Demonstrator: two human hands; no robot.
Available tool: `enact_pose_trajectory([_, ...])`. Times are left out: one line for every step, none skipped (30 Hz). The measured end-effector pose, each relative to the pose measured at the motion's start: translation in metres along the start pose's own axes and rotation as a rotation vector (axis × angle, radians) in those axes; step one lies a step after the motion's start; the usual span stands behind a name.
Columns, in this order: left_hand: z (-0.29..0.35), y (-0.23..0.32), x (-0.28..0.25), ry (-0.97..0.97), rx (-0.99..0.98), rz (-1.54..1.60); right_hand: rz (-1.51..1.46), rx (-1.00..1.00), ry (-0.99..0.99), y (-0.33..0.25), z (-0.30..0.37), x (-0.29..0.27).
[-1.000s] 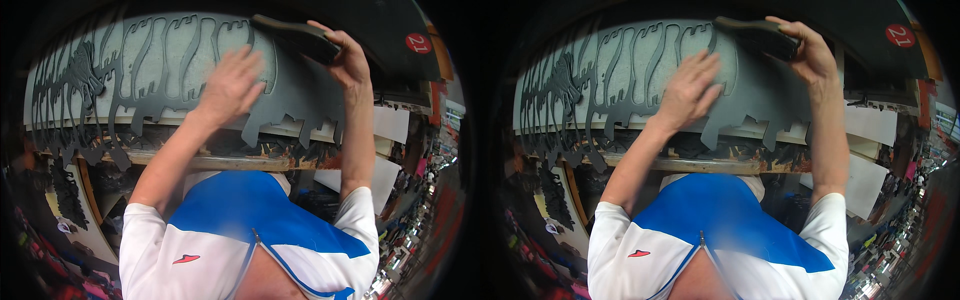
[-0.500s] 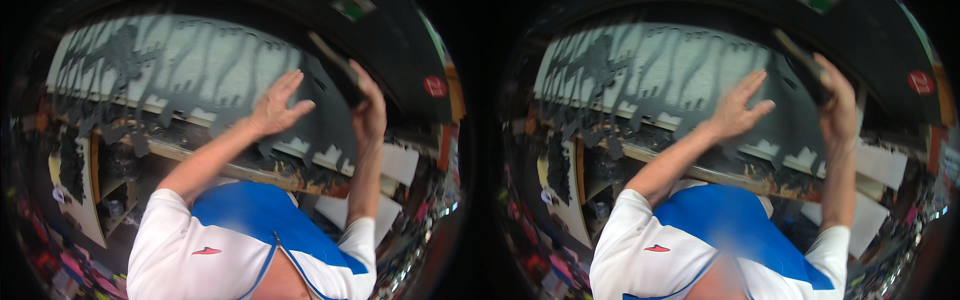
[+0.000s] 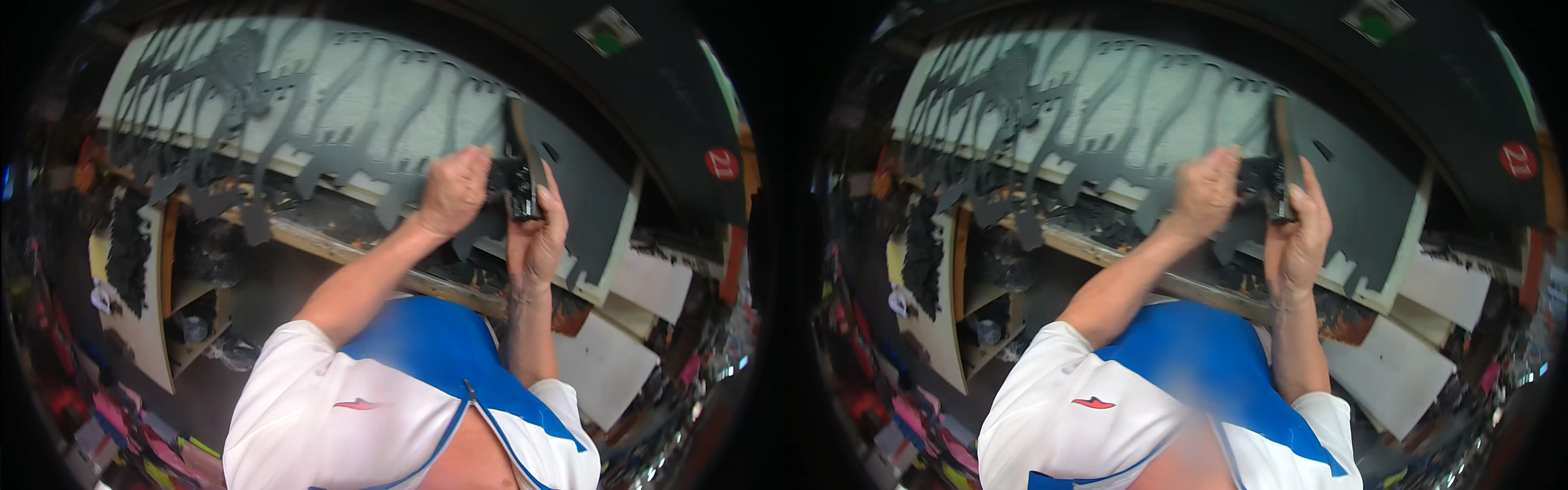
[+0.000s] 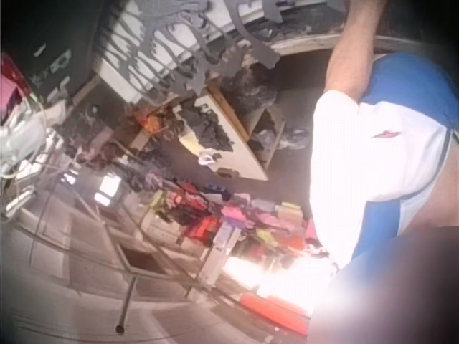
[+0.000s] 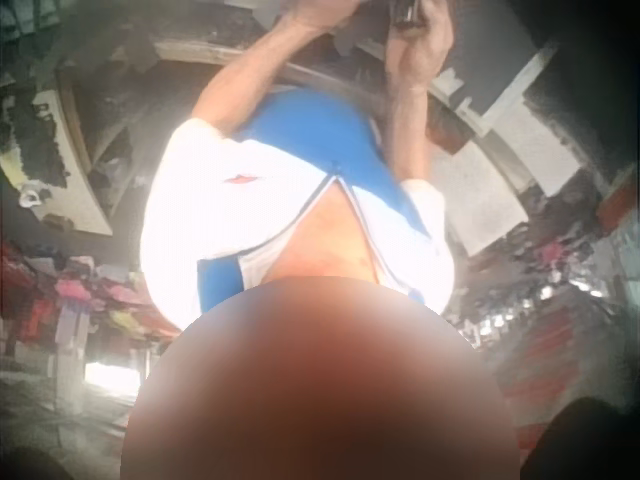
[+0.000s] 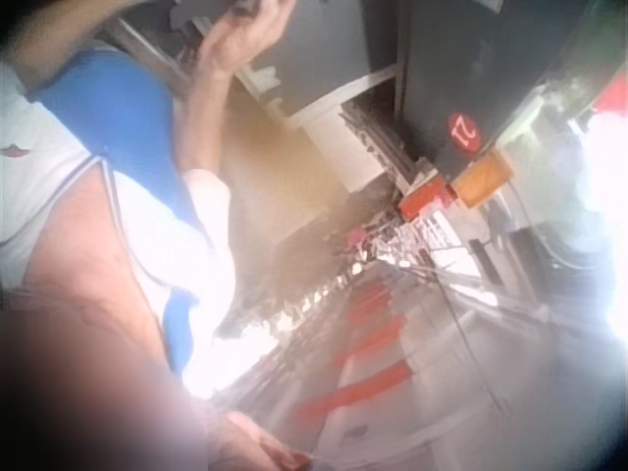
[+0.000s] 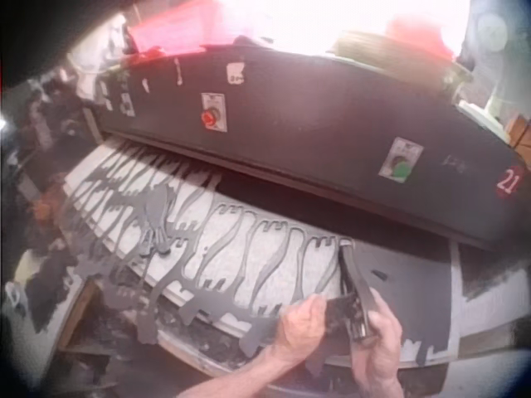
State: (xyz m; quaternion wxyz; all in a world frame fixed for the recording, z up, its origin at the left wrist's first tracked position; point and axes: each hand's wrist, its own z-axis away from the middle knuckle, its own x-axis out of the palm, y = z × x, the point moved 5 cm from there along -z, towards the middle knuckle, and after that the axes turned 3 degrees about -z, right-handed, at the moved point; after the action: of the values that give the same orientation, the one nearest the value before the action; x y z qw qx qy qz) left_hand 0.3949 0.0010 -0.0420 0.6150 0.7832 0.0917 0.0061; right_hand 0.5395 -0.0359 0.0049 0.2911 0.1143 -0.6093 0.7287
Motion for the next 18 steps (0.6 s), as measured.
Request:
enact_pose_trajectory([-0.006, 0.006, -0.012, 0.019, 0.141, -0.120, -0.072, 0.005, -0.059, 0.002, 0.000, -0.002])
enact_pose_trajectory([-0.013, 0.012, -0.027, 0.039, 0.284, -0.236, -0.131, 0.041, -0.105, 0.004, 0.000, -0.005])
enact_pose_trajectory([-0.022, 0.016, -0.043, 0.003, 0.405, -0.349, -0.226, 0.051, -0.162, 0.002, 0.001, -0.010])
enact_pose_trajectory([-0.030, 0.021, -0.068, 0.077, 0.551, -0.705, -0.325, 0.089, -0.151, 0.001, 0.001, -0.017])
enact_pose_trajectory([-0.042, 0.022, -0.101, 0.150, 0.557, -0.941, -0.242, 0.053, -0.135, -0.006, 0.002, -0.026])
enact_pose_trajectory([-0.064, 0.006, -0.143, 0.082, 0.175, -0.648, -0.238, 0.017, -0.208, -0.016, 0.003, -0.030])
enact_pose_trajectory([-0.078, -0.009, -0.188, 0.125, -0.195, -0.366, 0.005, -0.037, -0.244, -0.023, 0.006, -0.035])
enact_pose_trajectory([-0.094, -0.004, -0.225, 0.138, -0.174, -0.304, 0.225, -0.076, -0.266, -0.032, 0.008, -0.041])
enact_pose_trajectory([-0.105, -0.001, -0.254, 0.121, -0.187, -0.278, 0.408, -0.173, -0.292, -0.041, 0.012, -0.045])
enact_pose_trajectory([-0.117, 0.002, -0.283, 0.084, -0.225, -0.355, 0.618, -0.243, -0.323, -0.045, 0.016, -0.048])
enact_pose_trajectory([-0.133, 0.003, -0.304, -0.009, -0.269, -0.381, 0.914, -0.330, -0.371, -0.047, 0.021, -0.049])
enact_pose_trajectory([-0.149, 0.008, -0.318, -0.122, -0.257, -0.375, 1.156, -0.474, -0.412, -0.045, 0.026, -0.048])
enact_pose_trajectory([-0.162, 0.011, -0.332, -0.187, -0.293, -0.440, 1.404, -0.450, -0.388, -0.036, 0.027, -0.052])
enact_pose_trajectory([-0.175, 0.016, -0.343, -0.252, -0.283, -0.476, 1.564, -0.403, -0.362, -0.026, 0.026, -0.056])
enact_pose_trajectory([-0.187, 0.020, -0.355, -0.286, -0.302, -0.544, 1.602, -0.510, -0.329, -0.020, 0.027, -0.055])
enact_pose_trajectory([-0.200, 0.022, -0.362, -0.329, -0.293, -0.623, 1.641, -0.561, -0.298, -0.013, 0.027, -0.055])
enact_pose_trajectory([-0.210, 0.022, -0.370, -0.348, -0.330, -0.714, 1.629, -0.578, -0.237, -0.008, 0.025, -0.056])
enact_pose_trajectory([-0.220, 0.019, -0.375, -0.382, -0.343, -0.771, 1.618, -0.585, -0.197, -0.002, 0.022, -0.058])
